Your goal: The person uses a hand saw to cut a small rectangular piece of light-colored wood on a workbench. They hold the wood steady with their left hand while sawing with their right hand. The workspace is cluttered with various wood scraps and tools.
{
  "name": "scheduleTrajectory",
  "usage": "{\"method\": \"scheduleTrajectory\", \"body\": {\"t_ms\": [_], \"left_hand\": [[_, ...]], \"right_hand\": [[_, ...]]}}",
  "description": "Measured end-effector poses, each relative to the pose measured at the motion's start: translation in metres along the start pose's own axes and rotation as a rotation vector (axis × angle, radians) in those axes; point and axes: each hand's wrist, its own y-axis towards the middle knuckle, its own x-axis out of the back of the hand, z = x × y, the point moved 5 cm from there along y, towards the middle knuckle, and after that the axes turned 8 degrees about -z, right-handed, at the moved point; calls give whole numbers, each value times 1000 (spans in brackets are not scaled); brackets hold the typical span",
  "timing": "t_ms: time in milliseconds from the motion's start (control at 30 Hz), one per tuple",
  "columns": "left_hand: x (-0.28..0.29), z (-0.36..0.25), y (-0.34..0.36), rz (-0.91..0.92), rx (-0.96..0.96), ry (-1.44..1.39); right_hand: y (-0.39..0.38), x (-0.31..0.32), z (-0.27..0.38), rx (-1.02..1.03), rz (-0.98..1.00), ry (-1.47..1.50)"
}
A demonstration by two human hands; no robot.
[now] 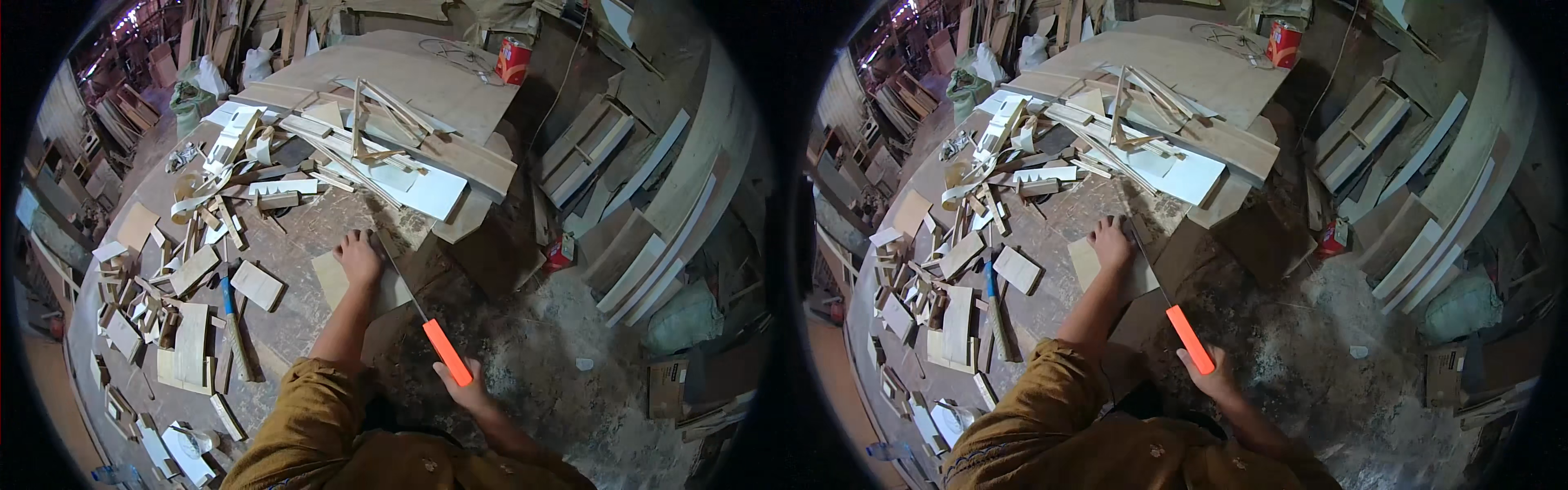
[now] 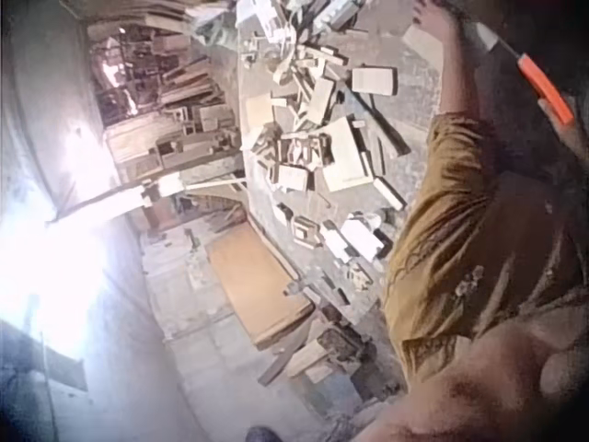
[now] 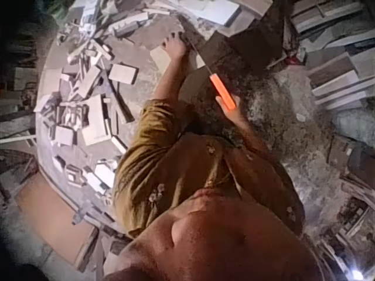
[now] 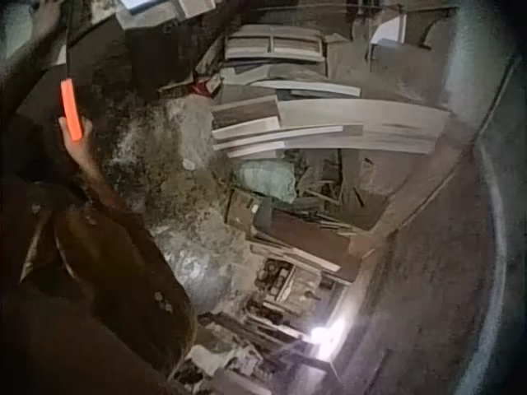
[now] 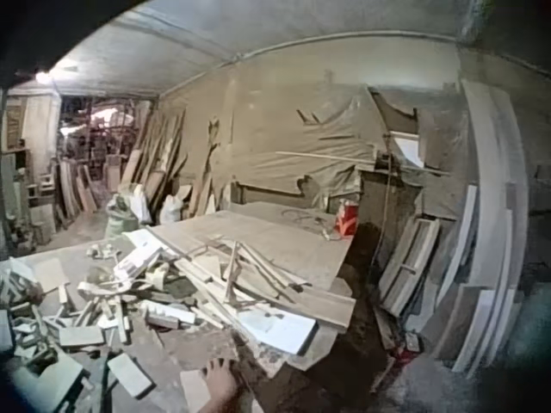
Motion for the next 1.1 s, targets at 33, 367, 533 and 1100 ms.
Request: {"method": "scheduleTrajectory", "body": {"t_ms": [33,367,533,1100], "left_hand": [[3,-1,-4,9,-7,-1],[5,-4,-19,-6,-45,6],[6,2,-17,-11,-29,-1],[10,-3,-14,45,25,-54]], "right_hand": [[-6,6,-8,-79,2,17],[-37,13,-3,-174,-12,79],[17,-26,-3,9,-39,62],[41,-36,-8,-50,-6,103]]}}
